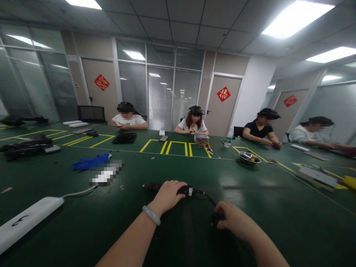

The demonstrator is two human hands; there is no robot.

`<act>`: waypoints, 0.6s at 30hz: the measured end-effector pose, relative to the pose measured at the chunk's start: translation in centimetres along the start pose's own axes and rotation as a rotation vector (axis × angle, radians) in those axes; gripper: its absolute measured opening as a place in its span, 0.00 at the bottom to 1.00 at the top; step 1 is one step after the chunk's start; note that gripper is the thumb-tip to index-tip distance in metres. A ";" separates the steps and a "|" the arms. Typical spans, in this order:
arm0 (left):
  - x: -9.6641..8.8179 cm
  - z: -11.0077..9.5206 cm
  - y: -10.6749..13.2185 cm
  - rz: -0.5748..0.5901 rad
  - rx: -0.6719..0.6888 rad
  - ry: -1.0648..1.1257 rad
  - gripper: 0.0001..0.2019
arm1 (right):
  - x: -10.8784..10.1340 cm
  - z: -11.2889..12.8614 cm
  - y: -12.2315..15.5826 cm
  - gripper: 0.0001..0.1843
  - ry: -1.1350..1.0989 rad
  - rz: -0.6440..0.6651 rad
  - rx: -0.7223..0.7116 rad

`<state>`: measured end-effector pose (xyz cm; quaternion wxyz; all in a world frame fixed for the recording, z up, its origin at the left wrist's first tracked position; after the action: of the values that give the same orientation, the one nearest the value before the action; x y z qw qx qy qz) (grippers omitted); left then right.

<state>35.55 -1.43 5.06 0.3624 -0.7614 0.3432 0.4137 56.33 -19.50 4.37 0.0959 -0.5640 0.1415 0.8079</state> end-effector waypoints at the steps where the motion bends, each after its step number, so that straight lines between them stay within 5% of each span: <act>1: -0.1 0.3 0.0 0.003 0.001 0.005 0.19 | 0.1 0.1 0.0 0.16 0.016 0.006 0.000; 6: -0.3 0.4 0.0 0.036 -0.010 -0.012 0.19 | 0.5 0.5 -1.2 0.06 0.123 -0.158 0.067; 12: -0.7 0.6 0.2 0.087 -0.026 0.011 0.19 | -0.9 0.5 -3.7 0.10 0.086 -0.458 0.179; 18: -1.4 0.7 1.0 0.085 -0.056 -0.004 0.16 | 0.5 3.5 -5.6 0.09 0.047 -0.335 0.038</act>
<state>33.88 -1.01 5.78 0.3237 -0.7552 0.3628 0.4396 54.87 -13.03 4.35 0.2367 -0.5965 0.0629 0.7643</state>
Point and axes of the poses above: each hand's wrist, its own y-axis away from the middle knuckle, its own x-axis out of the palm, z = x × y, the point moved 3 cm from there along -y, towards the middle knuckle, and after that the axes turned 4 degrees about y, right-handed, at the moved point
